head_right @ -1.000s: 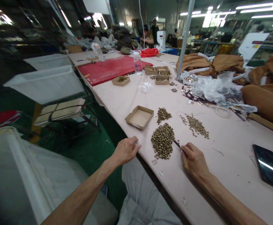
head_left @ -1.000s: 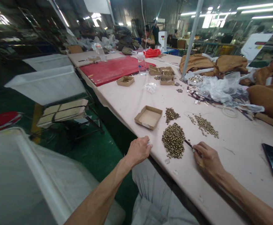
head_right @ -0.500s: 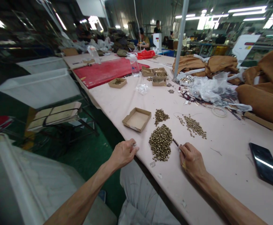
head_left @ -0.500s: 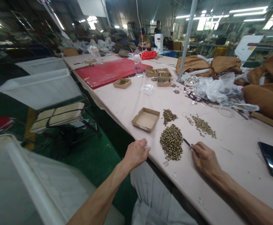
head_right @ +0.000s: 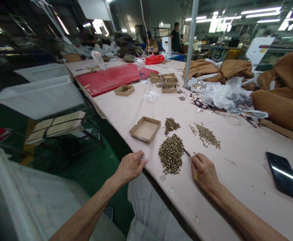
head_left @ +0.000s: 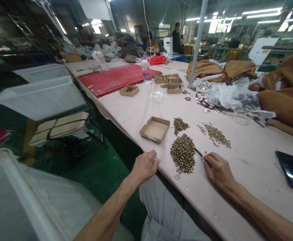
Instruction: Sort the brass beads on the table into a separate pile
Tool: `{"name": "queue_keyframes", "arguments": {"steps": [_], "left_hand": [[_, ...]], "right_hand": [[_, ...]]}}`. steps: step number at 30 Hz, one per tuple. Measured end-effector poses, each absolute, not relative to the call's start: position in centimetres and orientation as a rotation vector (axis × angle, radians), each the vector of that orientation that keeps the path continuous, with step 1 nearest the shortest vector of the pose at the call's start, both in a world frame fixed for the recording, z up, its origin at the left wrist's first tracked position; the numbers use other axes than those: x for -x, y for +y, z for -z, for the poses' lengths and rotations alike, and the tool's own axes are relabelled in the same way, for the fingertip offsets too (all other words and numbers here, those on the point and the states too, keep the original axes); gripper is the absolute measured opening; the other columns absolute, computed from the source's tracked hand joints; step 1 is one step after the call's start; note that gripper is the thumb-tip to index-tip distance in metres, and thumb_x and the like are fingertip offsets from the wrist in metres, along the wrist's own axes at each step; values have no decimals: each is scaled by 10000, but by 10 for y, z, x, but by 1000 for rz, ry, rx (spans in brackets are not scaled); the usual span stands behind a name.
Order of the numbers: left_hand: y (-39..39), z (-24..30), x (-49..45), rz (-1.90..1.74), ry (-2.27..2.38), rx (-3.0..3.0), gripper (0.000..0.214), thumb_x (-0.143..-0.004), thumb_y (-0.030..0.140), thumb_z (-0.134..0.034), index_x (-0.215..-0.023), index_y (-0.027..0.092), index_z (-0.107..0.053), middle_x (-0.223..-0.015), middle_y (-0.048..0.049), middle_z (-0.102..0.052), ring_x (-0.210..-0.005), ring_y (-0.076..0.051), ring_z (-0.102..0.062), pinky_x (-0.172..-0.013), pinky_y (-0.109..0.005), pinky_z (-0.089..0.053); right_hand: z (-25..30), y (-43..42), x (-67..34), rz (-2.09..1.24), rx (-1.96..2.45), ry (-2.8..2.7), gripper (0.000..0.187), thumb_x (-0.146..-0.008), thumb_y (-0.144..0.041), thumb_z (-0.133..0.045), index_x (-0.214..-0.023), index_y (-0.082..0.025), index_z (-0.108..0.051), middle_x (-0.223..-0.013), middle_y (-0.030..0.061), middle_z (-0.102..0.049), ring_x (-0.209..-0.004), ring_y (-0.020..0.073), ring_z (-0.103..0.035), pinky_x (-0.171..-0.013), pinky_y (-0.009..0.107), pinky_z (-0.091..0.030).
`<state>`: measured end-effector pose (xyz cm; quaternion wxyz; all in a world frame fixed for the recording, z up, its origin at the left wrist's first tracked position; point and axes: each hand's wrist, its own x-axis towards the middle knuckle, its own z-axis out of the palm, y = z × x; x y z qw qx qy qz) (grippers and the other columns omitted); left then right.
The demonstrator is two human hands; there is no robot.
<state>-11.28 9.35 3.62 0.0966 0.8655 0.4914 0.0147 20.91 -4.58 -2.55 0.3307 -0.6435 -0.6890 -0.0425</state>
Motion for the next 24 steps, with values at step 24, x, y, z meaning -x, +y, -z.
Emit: {"name": "queue_keyframes", "arguments": {"steps": [24], "left_hand": [[95, -33, 115, -80, 1431, -2580, 254, -950, 423, -499, -1070, 225, -602, -872, -74, -720, -862, -239, -702, -776, -308, -458]], "right_hand": [[30, -34, -221, 173, 1781, -1730, 162, -905, -188, -532, -953, -179, -686, -850, 66, -622, -757, 165, -573, -704, 275, -464]]}}
